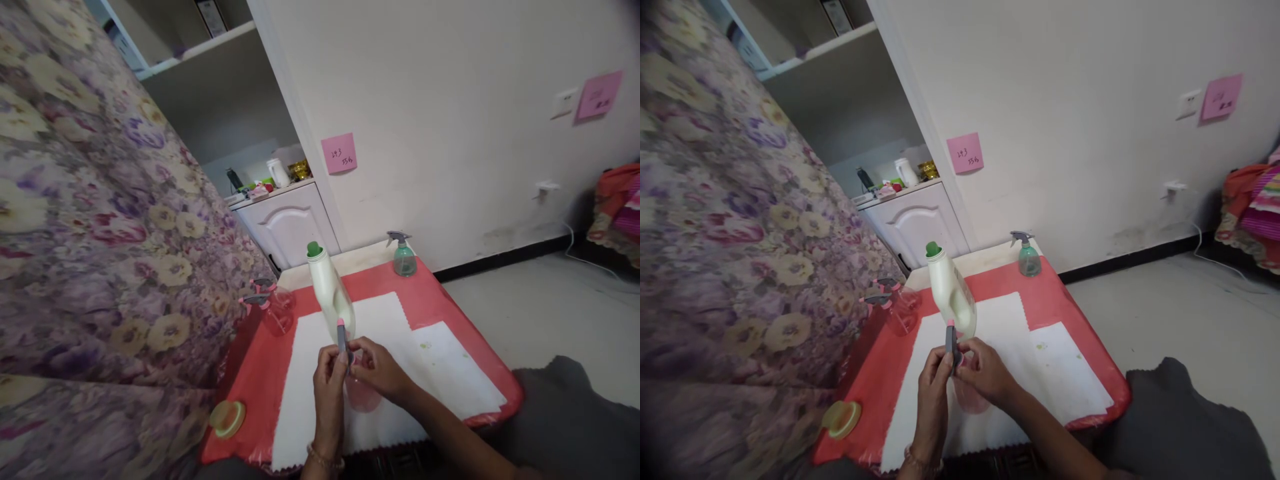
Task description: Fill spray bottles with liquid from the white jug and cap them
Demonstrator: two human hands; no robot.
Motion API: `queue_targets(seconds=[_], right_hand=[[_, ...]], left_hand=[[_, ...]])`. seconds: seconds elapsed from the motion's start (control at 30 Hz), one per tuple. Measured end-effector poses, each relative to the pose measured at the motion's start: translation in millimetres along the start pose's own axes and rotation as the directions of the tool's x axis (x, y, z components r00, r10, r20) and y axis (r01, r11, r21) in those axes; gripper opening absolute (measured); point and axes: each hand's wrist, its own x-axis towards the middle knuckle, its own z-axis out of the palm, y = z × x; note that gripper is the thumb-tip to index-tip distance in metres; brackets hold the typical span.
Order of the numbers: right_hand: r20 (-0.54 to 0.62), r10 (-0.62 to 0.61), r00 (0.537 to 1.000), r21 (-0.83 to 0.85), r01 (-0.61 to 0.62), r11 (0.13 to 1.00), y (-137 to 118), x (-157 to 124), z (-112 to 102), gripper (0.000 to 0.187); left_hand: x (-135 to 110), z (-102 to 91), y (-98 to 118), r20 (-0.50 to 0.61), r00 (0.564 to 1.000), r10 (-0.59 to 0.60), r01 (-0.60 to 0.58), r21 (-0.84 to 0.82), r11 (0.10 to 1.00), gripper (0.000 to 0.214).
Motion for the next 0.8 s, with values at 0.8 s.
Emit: queue_targets(seconds=[0.8], right_hand=[[0.013, -0.012, 1.0, -0.05, 0.013, 0.999, 2.2, -0.2, -2.0, 0.03]], left_hand=[[-1.3, -0.3, 3.6, 0.022, 1.0, 0.009, -0.008, -0.014, 1.0, 0.025]])
